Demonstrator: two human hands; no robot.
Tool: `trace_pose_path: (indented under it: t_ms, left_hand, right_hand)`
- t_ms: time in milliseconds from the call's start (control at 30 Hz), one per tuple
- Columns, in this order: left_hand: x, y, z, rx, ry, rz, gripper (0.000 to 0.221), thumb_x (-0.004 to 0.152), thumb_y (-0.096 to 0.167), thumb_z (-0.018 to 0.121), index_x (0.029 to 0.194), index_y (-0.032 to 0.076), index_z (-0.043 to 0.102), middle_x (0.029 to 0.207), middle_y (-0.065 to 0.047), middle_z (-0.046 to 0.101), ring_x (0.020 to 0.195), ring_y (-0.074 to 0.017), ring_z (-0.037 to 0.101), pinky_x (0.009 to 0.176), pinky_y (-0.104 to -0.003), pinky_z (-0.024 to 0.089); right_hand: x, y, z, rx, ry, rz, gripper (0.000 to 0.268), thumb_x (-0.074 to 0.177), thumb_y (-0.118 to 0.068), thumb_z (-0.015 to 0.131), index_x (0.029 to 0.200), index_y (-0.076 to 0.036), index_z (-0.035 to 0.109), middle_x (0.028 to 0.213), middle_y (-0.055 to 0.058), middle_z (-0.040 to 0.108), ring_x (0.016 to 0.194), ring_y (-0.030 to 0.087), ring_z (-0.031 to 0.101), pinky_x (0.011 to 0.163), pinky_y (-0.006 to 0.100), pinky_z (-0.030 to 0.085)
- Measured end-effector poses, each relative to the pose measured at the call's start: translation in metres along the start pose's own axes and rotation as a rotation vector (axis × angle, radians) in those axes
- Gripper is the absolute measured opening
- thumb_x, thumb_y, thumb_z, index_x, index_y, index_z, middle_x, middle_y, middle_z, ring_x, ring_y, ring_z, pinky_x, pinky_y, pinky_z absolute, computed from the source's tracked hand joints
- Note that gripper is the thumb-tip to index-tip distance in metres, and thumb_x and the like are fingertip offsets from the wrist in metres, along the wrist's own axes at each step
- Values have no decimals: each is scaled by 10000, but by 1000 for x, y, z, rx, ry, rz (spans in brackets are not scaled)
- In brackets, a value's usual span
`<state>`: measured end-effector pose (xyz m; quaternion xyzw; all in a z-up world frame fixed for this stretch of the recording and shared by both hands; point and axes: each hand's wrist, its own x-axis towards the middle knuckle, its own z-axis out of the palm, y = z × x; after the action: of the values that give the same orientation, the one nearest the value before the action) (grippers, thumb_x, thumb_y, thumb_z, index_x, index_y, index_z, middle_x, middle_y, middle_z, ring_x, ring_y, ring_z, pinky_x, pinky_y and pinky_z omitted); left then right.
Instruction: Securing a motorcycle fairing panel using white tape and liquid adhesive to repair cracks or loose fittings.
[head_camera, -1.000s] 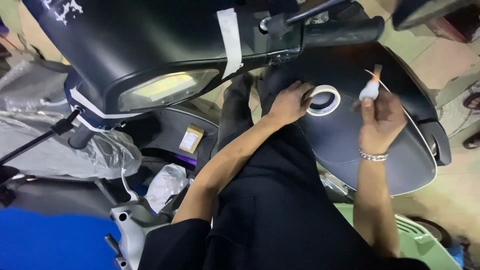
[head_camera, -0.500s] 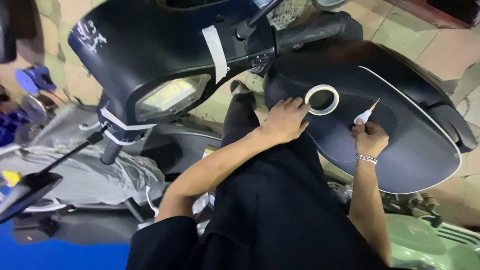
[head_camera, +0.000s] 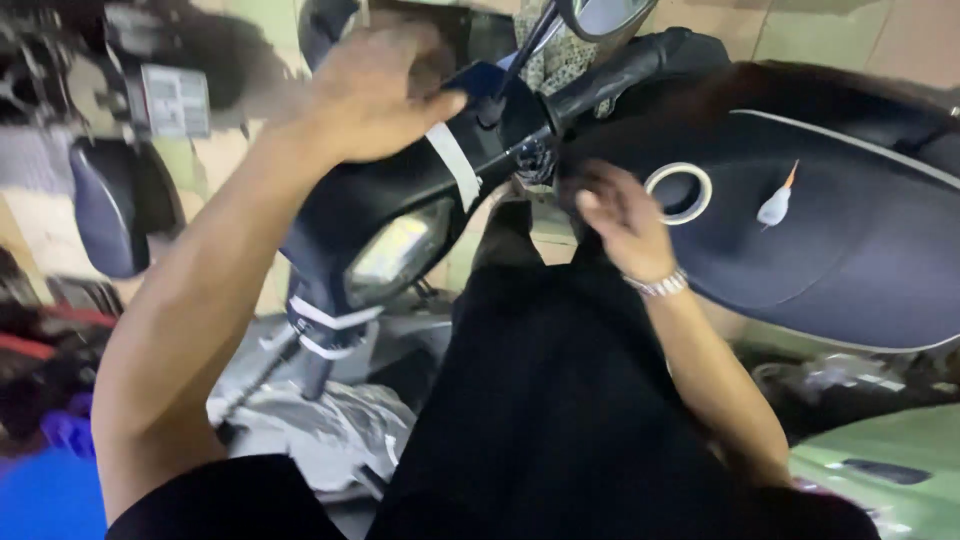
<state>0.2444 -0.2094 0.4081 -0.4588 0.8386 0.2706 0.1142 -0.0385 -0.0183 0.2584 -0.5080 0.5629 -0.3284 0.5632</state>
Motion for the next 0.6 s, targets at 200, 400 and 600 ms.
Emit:
trace_pose_path:
  t_ms: [200, 400, 600]
  left_hand:
    - [64, 7, 3, -330, -579, -349, 430, 954, 512, 581, 1259, 214, 642, 1256, 22, 709, 1173, -185, 645, 962, -323, 451]
    - [92, -3, 19, -660, -768, -202, 426, 771, 483, 737, 1053, 168, 685, 1118, 2, 760, 1078, -143, 708, 1012, -258, 496]
    - [101, 8, 14, -758, -859, -295, 578, 711, 359, 768, 1208, 82, 663, 1175, -62, 761, 1064, -186, 733, 994, -261, 555]
  right_hand:
    - [45, -16, 85, 1079, 39, 172, 474, 995, -313, 644, 1366, -54, 501, 1235, 95, 661, 1102, 280, 708, 946, 459, 630]
    - [47, -37, 84, 1019, 133, 290, 556, 955, -386, 645, 1393, -63, 532, 1144, 74, 696, 1036, 238, 716, 881, 396, 635]
    - [54, -10, 78, 1077, 114, 269, 559, 919, -255, 721, 1385, 1, 550, 1191, 119, 700, 1052, 264, 719, 874, 415, 657]
